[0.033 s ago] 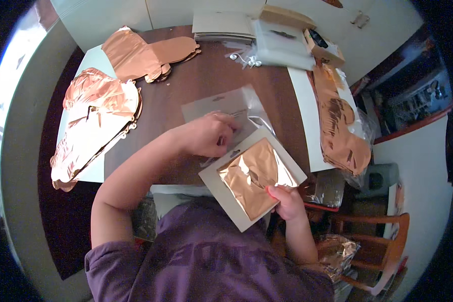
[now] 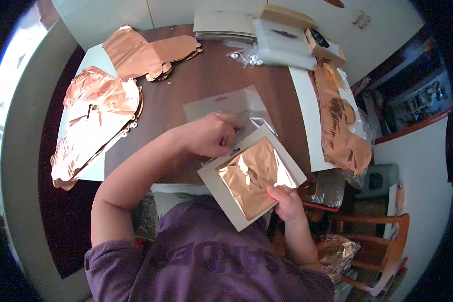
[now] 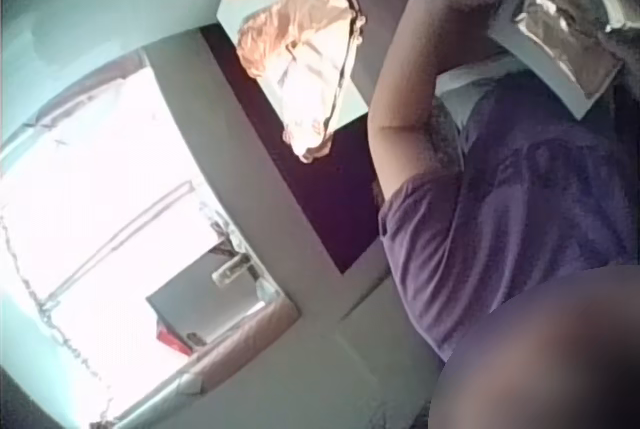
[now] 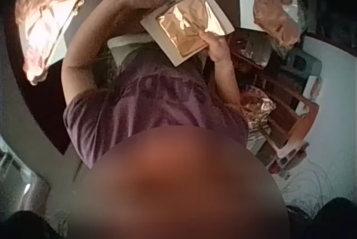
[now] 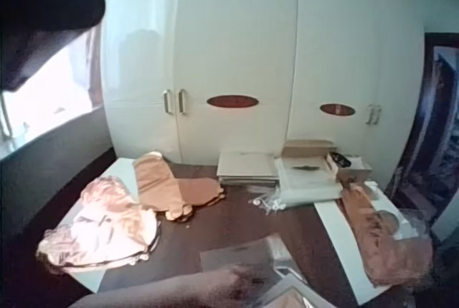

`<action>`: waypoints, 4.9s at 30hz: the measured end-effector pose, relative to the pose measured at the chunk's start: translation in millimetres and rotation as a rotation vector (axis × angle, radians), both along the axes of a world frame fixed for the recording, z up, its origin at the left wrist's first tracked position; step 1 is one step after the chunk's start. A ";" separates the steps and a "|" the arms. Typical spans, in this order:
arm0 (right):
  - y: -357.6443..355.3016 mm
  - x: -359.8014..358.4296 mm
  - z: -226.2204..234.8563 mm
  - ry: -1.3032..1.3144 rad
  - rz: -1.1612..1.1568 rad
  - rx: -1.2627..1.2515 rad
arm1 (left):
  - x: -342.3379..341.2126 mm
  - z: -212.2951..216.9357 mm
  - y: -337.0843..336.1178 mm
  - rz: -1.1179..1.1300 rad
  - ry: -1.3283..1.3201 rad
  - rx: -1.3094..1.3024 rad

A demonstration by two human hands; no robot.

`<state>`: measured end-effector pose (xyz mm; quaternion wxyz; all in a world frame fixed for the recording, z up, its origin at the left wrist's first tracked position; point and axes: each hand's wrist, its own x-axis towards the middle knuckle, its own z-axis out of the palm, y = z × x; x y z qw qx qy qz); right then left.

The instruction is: Folding rose gold foil balloons and placing them into plastic packaging with paper inserts.

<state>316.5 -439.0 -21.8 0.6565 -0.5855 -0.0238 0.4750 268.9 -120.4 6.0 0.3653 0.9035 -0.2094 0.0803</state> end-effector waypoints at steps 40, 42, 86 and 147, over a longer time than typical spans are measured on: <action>15.3 -69.0 -27.4 -0.242 -0.138 -0.305 | -16.0 27.4 -38.1 0.189 0.048 0.468; 20.0 -69.8 -38.2 -0.210 -0.156 -0.226 | -18.9 21.5 -36.8 0.235 -0.236 0.435; 21.4 -15.2 30.5 -0.351 -0.075 -0.008 | -145.3 16.3 -95.7 0.665 0.891 -1.281; 44.3 -34.7 -21.4 0.039 -0.037 0.072 | -107.1 -4.1 -73.1 0.381 0.017 0.472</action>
